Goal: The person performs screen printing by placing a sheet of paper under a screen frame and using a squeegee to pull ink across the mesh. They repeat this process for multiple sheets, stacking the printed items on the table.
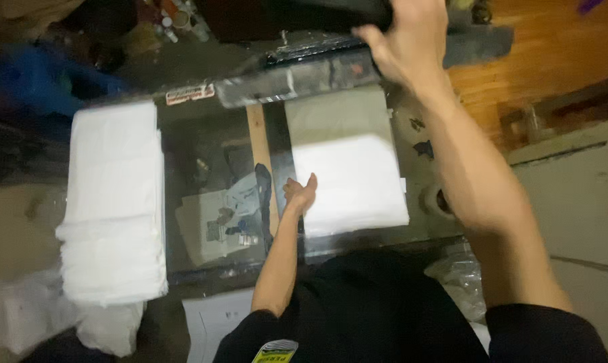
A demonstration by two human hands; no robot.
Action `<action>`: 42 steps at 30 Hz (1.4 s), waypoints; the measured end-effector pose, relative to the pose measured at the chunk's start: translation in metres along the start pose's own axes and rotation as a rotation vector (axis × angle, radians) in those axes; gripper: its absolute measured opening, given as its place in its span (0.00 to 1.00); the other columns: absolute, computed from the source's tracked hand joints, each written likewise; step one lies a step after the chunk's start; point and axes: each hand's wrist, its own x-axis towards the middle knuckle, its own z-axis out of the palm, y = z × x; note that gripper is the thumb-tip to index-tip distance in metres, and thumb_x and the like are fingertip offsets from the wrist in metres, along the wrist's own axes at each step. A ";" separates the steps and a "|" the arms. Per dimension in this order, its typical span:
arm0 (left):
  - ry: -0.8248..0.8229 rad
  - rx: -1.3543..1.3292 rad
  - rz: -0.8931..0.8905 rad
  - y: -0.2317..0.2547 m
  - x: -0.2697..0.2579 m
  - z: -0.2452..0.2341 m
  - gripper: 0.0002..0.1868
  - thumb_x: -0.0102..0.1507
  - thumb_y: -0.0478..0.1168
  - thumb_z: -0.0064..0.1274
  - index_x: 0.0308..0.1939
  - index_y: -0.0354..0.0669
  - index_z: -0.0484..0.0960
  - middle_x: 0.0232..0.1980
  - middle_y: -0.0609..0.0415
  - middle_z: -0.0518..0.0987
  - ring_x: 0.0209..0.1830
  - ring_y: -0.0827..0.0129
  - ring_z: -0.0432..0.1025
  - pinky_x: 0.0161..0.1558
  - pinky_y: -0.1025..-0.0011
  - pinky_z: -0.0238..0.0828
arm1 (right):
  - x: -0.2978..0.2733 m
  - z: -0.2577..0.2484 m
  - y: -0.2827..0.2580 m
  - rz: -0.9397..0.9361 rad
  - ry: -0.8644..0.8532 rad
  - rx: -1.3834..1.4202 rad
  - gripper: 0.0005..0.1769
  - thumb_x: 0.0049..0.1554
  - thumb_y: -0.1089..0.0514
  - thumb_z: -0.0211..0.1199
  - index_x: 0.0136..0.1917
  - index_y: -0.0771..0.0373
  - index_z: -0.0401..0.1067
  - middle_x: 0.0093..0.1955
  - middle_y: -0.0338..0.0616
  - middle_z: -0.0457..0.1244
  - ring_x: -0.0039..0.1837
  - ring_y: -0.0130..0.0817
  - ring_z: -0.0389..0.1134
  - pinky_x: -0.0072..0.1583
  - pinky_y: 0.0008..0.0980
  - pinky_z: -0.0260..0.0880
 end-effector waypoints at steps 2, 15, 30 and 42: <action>0.061 -0.151 0.121 -0.022 -0.016 -0.012 0.64 0.62 0.79 0.46 0.87 0.39 0.47 0.88 0.37 0.52 0.86 0.39 0.54 0.78 0.45 0.61 | -0.035 -0.023 -0.025 -0.181 0.066 0.138 0.33 0.51 0.54 0.75 0.68 0.64 0.77 0.61 0.54 0.72 0.58 0.58 0.70 0.57 0.51 0.63; 0.148 -0.383 0.380 -0.135 -0.086 -0.019 0.47 0.52 0.63 0.82 0.57 0.34 0.76 0.46 0.27 0.82 0.54 0.38 0.80 0.54 0.46 0.76 | -0.270 0.096 -0.046 0.154 -1.149 -0.082 0.48 0.47 0.41 0.82 0.76 0.46 0.63 0.66 0.42 0.68 0.71 0.45 0.70 0.67 0.68 0.64; 0.076 -0.295 0.188 -0.112 -0.132 -0.038 0.43 0.53 0.60 0.79 0.60 0.40 0.75 0.59 0.30 0.83 0.66 0.28 0.74 0.65 0.33 0.70 | -0.179 0.299 0.068 -0.060 -0.861 -0.267 0.32 0.57 0.42 0.72 0.71 0.49 0.68 0.64 0.42 0.67 0.71 0.47 0.66 0.66 0.72 0.61; -0.198 -0.374 0.042 0.055 -0.240 -0.148 0.45 0.75 0.64 0.29 0.92 0.48 0.44 0.95 0.51 0.39 0.95 0.57 0.32 0.91 0.46 0.24 | -0.207 -0.003 -0.026 -0.015 -0.532 -0.347 0.22 0.57 0.43 0.70 0.61 0.52 0.75 0.57 0.45 0.65 0.63 0.49 0.67 0.66 0.69 0.64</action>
